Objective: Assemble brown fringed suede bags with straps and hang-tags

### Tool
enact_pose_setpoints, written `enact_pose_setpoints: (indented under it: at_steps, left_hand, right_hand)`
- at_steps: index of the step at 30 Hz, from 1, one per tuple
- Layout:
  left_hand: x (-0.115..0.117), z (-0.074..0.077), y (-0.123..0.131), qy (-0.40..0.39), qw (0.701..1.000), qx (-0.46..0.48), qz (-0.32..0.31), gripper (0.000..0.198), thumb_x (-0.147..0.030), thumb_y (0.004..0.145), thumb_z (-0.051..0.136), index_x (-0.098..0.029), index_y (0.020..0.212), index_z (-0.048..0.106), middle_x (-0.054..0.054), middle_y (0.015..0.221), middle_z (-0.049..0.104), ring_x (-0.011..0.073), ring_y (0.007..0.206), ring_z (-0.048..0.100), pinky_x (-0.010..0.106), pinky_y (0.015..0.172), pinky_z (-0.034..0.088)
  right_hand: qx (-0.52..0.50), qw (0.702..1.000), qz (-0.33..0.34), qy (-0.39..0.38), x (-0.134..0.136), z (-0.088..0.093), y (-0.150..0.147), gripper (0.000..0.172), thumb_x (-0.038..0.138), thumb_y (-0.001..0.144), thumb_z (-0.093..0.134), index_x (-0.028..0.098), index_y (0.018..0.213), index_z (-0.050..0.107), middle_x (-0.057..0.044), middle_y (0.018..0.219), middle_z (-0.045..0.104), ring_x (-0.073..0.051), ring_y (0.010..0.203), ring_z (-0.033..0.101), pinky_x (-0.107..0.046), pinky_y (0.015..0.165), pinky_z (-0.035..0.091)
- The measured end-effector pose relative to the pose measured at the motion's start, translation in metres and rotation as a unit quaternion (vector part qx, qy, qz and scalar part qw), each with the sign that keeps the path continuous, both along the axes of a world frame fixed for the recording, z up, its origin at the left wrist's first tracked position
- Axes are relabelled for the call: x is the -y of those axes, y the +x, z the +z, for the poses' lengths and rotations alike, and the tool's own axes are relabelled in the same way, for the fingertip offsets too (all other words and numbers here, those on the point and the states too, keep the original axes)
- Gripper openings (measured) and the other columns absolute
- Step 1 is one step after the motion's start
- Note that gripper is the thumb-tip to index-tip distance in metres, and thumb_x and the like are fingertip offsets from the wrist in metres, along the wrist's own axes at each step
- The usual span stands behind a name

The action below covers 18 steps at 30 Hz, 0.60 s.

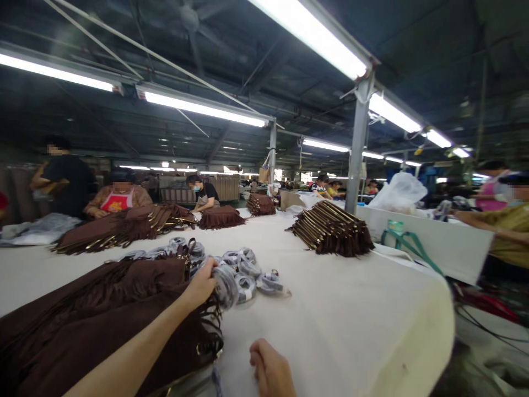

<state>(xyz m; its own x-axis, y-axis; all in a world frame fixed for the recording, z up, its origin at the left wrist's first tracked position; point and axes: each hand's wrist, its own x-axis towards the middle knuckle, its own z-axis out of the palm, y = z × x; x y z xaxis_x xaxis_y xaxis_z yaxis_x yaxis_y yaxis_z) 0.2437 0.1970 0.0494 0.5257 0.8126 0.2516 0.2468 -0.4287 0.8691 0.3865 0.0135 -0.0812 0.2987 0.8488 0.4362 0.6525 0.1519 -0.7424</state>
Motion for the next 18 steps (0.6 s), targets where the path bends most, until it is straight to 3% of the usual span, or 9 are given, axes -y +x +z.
enact_pose_setpoints:
  at_steps: [5, 8, 10, 12, 14, 16, 18]
  left_hand:
    - [0.026, 0.012, -0.021, -0.146, 0.973, 0.178, 0.002, 0.017, -0.019, 0.073, 0.059, -0.018, 0.088, 0.052, 0.001, 0.069, 0.064, 0.0154, 0.054, 0.061, 0.022, 0.046, 0.043]
    - [0.051, 0.009, -0.044, -0.215, 0.945, 0.248, -0.008, 0.016, -0.02, 0.07, 0.064, -0.017, 0.081, 0.053, 0.002, 0.065, 0.064, 0.0164, 0.055, 0.063, 0.023, 0.046, 0.045]
    - [0.067, 0.01, -0.058, -0.244, 0.927, 0.285, -0.005, 0.017, -0.018, 0.07, 0.063, -0.018, 0.084, 0.053, 0.002, 0.068, 0.067, 0.0173, 0.06, 0.066, 0.026, 0.052, 0.051]
    - [0.079, 0.014, -0.067, -0.267, 0.909, 0.321, -0.001, 0.021, -0.013, 0.069, 0.063, -0.018, 0.088, 0.054, 0.002, 0.073, 0.07, 0.0181, 0.064, 0.069, 0.029, 0.059, 0.054]
    - [0.087, 0.02, -0.071, -0.292, 0.889, 0.353, -0.003, 0.023, -0.01, 0.069, 0.062, -0.018, 0.089, 0.054, 0.002, 0.075, 0.072, 0.0191, 0.064, 0.071, 0.03, 0.061, 0.056]
    - [0.094, 0.027, -0.071, -0.309, 0.875, 0.374, -0.008, 0.019, -0.009, 0.071, 0.061, -0.017, 0.087, 0.055, 0.003, 0.074, 0.073, 0.0197, 0.065, 0.072, 0.03, 0.062, 0.056]
    - [0.098, 0.032, -0.07, -0.313, 0.87, 0.38, -0.015, 0.014, -0.01, 0.072, 0.061, -0.016, 0.084, 0.056, 0.003, 0.071, 0.072, 0.0193, 0.065, 0.072, 0.03, 0.064, 0.056]
  right_hand:
    - [-0.143, 0.99, 0.014, 0.005, -0.003, -0.001, 0.006, 0.03, 0.051, 0.084, 0.052, 0.021, 0.081, 0.059, -0.001, 0.068, 0.068, -0.013, 0.05, 0.055, -0.021, 0.047, 0.042]
    - [-0.245, 0.969, 0.041, 0.011, 0.004, 0.009, -0.002, 0.04, 0.058, 0.078, 0.06, 0.021, 0.092, 0.059, -0.002, 0.07, 0.068, -0.013, 0.047, 0.052, -0.02, 0.039, 0.036]
    - [-0.284, 0.956, 0.066, 0.035, 0.011, 0.018, -0.018, 0.051, 0.061, 0.078, 0.06, 0.02, 0.109, 0.058, -0.002, 0.068, 0.067, -0.012, 0.043, 0.048, -0.02, 0.036, 0.034]
    - [-0.284, 0.954, 0.086, 0.051, 0.015, 0.026, -0.04, 0.064, 0.06, 0.081, 0.058, 0.019, 0.129, 0.049, 0.0, 0.065, 0.066, -0.011, 0.038, 0.045, -0.021, 0.036, 0.035]
    - [-0.243, 0.964, 0.086, 0.068, 0.017, 0.037, -0.061, 0.067, 0.057, 0.083, 0.056, 0.019, 0.137, 0.044, 0.002, 0.064, 0.066, -0.01, 0.037, 0.045, -0.022, 0.039, 0.038]
    - [-0.18, 0.978, 0.062, 0.081, 0.017, 0.05, -0.076, 0.053, 0.053, 0.087, 0.052, 0.018, 0.127, 0.053, 0.001, 0.066, 0.067, -0.011, 0.039, 0.048, -0.023, 0.043, 0.041]
    - [-0.116, 0.989, 0.019, 0.09, 0.017, 0.066, -0.08, 0.038, 0.049, 0.091, 0.047, 0.018, 0.105, 0.062, 0.0, 0.067, 0.068, -0.012, 0.043, 0.053, -0.023, 0.046, 0.043]
